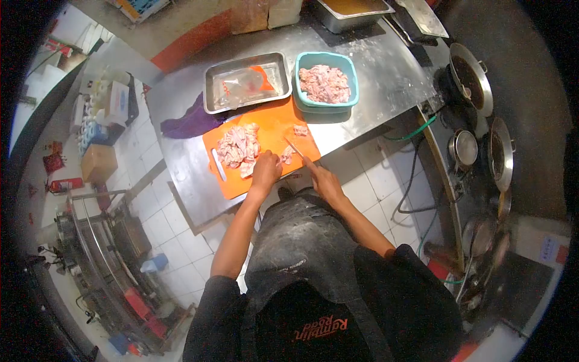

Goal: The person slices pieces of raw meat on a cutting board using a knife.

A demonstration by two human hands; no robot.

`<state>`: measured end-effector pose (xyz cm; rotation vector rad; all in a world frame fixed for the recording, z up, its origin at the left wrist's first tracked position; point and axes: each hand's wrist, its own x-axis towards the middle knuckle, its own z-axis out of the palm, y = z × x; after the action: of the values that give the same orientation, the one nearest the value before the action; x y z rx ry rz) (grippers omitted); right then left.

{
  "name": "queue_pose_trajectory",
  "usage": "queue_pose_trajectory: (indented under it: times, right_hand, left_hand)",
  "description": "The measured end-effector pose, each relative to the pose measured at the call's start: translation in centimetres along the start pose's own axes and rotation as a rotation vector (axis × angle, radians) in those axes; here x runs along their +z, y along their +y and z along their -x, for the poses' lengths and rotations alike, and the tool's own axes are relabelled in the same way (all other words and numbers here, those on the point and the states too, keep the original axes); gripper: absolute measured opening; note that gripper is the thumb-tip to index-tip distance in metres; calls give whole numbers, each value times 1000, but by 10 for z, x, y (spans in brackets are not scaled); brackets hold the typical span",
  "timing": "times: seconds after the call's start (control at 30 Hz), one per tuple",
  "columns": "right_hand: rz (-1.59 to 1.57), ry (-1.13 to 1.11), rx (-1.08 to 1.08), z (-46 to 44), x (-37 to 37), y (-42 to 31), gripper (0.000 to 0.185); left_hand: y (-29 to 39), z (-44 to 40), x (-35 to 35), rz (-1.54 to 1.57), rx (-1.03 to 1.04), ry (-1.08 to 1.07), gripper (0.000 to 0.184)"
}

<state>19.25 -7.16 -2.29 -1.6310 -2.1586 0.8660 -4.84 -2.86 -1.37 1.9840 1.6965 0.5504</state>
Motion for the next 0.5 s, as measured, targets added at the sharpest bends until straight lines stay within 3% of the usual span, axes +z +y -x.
queue_pose_trajectory:
  times: [0.1, 0.17, 0.2, 0.27, 0.5]
  right_hand:
    - [-8, 38, -30, -2, -2, 6, 79]
    - [-54, 12, -44, -2, -7, 7, 76]
    - [-57, 15, -44, -1, -12, 5, 76]
    - [-198, 103, -94, -1, -20, 1, 73]
    - [-187, 113, -56, -4, -32, 5, 74]
  left_hand:
    - [5, -5, -3, -154, -6, -33, 22]
    - [23, -10, -28, 121, -331, -138, 18]
    - [25, -10, -32, 117, -329, -138, 18]
    - [25, -10, -44, 294, -129, 114, 17]
    - [67, -32, -91, 299, 120, 145, 12]
